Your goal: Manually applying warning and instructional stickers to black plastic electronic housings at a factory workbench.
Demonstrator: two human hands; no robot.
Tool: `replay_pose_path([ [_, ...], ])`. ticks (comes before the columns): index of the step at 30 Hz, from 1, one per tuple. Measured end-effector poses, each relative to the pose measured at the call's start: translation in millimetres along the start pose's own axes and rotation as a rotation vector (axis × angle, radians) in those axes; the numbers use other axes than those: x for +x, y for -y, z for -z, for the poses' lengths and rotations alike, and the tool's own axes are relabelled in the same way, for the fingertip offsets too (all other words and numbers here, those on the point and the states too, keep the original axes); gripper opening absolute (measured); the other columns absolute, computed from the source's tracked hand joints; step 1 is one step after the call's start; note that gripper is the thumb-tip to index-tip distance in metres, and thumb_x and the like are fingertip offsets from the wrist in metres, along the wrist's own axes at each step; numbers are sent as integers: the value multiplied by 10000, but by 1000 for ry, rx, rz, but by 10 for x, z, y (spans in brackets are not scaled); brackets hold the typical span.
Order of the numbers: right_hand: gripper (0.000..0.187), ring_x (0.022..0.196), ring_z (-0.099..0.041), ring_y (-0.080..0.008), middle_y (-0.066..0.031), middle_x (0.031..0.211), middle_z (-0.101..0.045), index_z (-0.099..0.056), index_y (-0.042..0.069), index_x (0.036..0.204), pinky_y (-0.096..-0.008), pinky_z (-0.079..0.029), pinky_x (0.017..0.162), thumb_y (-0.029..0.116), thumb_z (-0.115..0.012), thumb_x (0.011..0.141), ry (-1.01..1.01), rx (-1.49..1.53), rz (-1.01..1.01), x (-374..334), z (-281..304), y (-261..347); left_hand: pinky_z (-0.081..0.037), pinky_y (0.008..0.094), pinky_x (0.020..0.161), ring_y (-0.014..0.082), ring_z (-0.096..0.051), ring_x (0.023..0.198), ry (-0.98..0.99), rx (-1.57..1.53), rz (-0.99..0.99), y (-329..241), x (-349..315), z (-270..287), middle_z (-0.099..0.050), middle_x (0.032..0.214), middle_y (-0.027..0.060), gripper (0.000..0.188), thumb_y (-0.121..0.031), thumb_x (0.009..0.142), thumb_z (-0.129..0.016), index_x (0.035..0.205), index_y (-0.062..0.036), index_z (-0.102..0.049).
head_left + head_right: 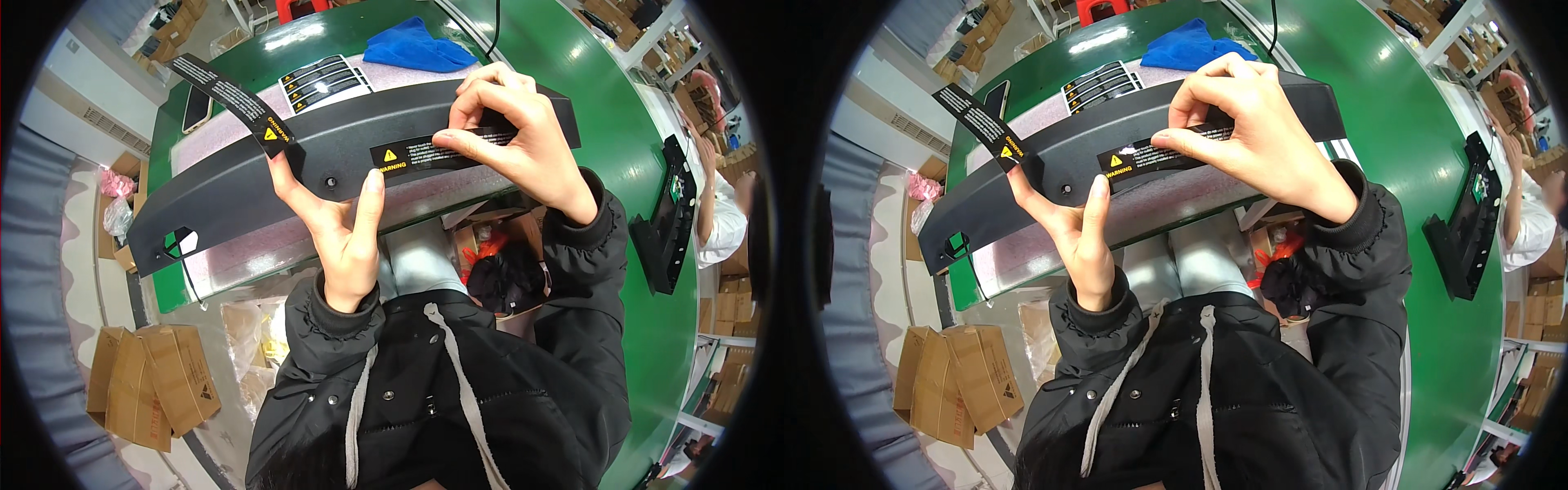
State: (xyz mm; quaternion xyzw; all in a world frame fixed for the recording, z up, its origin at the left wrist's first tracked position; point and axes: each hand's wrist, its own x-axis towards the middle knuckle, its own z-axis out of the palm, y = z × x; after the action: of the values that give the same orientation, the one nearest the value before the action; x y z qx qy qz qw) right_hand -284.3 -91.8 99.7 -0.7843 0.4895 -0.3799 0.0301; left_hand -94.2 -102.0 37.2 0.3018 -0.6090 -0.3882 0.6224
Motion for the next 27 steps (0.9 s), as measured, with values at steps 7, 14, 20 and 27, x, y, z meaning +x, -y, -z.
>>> replay_pose_path([
  [7,171,796,-502,-136,-1,708,-539,-589,59,698,-258,-380,684,115,-750,693,-2,12,-4,11,-2,-8,-321,331,991,208,-226,1267,-49,-108,-13,73,24,-62,-117,1411,140,824,65,797,-579,1408,-42,-36],
  [14,141,802,-511,-144,-7,712,-570,-651,42,774,-260,-400,740,98,-745,686,-72,66,-2,-54,83,6,-340,332,981,210,-274,1247,-78,-191,-17,79,31,-116,-131,1414,137,833,93,791,-567,1413,-60,-35],
  [20,184,767,-511,-130,-17,750,-585,-662,28,804,-247,-412,728,81,-760,658,-88,64,-150,-139,160,41,-346,326,977,206,-286,1244,-104,-189,-62,83,55,-143,-107,1427,134,838,110,787,-555,1415,-72,-31],
  [27,257,697,-494,-102,-14,759,-552,-623,10,805,-216,-408,661,92,-793,630,-129,86,-260,-135,162,-48,-342,332,984,203,-273,1256,-99,-170,-45,98,61,-142,-97,1432,131,840,121,786,-543,1417,-83,-28],
])
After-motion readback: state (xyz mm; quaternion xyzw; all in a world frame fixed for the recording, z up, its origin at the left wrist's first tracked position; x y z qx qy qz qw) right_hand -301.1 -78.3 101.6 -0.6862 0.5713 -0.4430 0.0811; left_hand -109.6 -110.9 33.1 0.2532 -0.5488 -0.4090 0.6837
